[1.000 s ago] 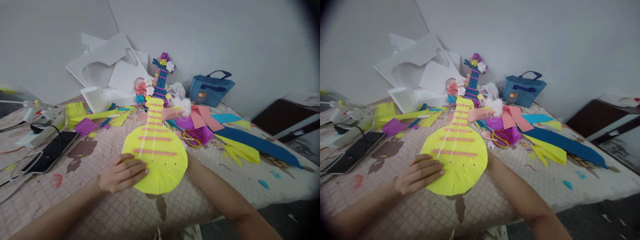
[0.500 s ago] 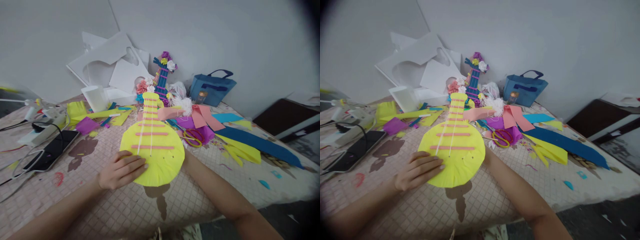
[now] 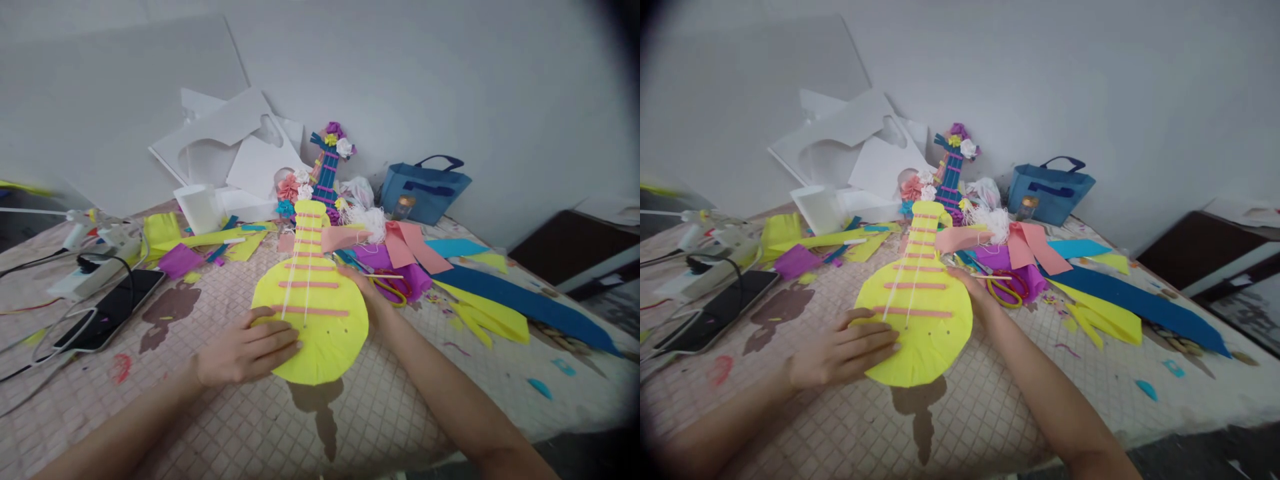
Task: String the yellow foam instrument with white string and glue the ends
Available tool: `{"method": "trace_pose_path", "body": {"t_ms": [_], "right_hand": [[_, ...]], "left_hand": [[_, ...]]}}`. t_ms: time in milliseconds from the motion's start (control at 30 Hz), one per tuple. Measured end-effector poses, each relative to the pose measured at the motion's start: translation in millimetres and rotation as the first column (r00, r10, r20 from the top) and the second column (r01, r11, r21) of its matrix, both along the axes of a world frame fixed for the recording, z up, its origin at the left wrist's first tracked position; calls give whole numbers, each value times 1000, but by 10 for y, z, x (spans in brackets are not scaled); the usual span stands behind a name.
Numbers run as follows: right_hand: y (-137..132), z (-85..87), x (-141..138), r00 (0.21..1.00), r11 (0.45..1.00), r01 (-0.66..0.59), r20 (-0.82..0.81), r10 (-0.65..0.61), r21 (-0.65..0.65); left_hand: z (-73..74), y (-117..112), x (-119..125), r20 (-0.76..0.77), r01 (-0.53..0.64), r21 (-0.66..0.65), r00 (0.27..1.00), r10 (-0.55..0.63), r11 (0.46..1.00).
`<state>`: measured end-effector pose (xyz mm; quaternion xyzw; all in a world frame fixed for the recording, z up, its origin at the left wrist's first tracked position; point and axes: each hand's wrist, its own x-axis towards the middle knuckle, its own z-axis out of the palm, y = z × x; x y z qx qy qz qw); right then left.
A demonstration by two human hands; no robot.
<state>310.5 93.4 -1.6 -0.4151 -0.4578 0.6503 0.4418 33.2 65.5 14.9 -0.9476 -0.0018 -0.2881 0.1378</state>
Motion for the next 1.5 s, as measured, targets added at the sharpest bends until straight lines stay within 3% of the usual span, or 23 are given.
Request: {"method": "trace_pose_path", "body": {"t_ms": [100, 167, 233, 300, 367, 400, 467, 567, 633, 667, 733, 967, 1500], "right_hand": [[78, -25, 37, 996, 992, 66, -60, -73, -109], [107, -35, 27, 995, 991, 63, -74, -72, -122], [120, -45, 7, 996, 994, 41, -79, -49, -97], [124, -60, -11, 997, 998, 16, -80, -21, -61], [122, -77, -26, 997, 999, -16, -72, 13, -40], [118, -84, -35, 998, 999, -29, -65, 27, -35], [102, -93, -56, 998, 998, -43, -47, 42, -37], [65, -102, -103, 999, 998, -48, -8, 48, -32], [39, -111, -140, 997, 998, -68, 23, 68, -17], [26, -116, -160, 996, 997, -80, 35, 80, -7], [0, -123, -202, 995, 996, -91, 48, 91, -5], [-67, -118, -290, 995, 989, -95, 24, 99, -116], [-46, -189, -266, 986, 981, -158, 40, 163, -116]], "left_hand": [[36, -9, 3, -65, 97, -95, 993, -103, 991], [21, -10, -9, 17, 106, -150, 994, -105, 983], [-21, 7, -22, 184, 10, -231, 982, 33, 973], [-73, 48, -25, 331, -146, -408, 896, 295, 901], [-115, 108, -14, 362, -186, -667, 766, 532, 722], [-129, 139, -6, 325, -143, -793, 723, 610, 592], [-136, 185, 8, 204, 10, -959, 715, 668, 282], [-95, 188, 24, 33, 183, -964, 802, 596, -193], [-48, 156, 33, -1, 246, -888, 844, 536, -389], [-24, 138, 37, -2, 269, -855, 854, 521, -444], [12, 113, 41, -4, 297, -816, 855, 519, -495], [1, 127, 22, -21, 287, -754, 888, 459, -591], [-79, 181, 5, 13, 223, -782, 939, 343, -583]]}}
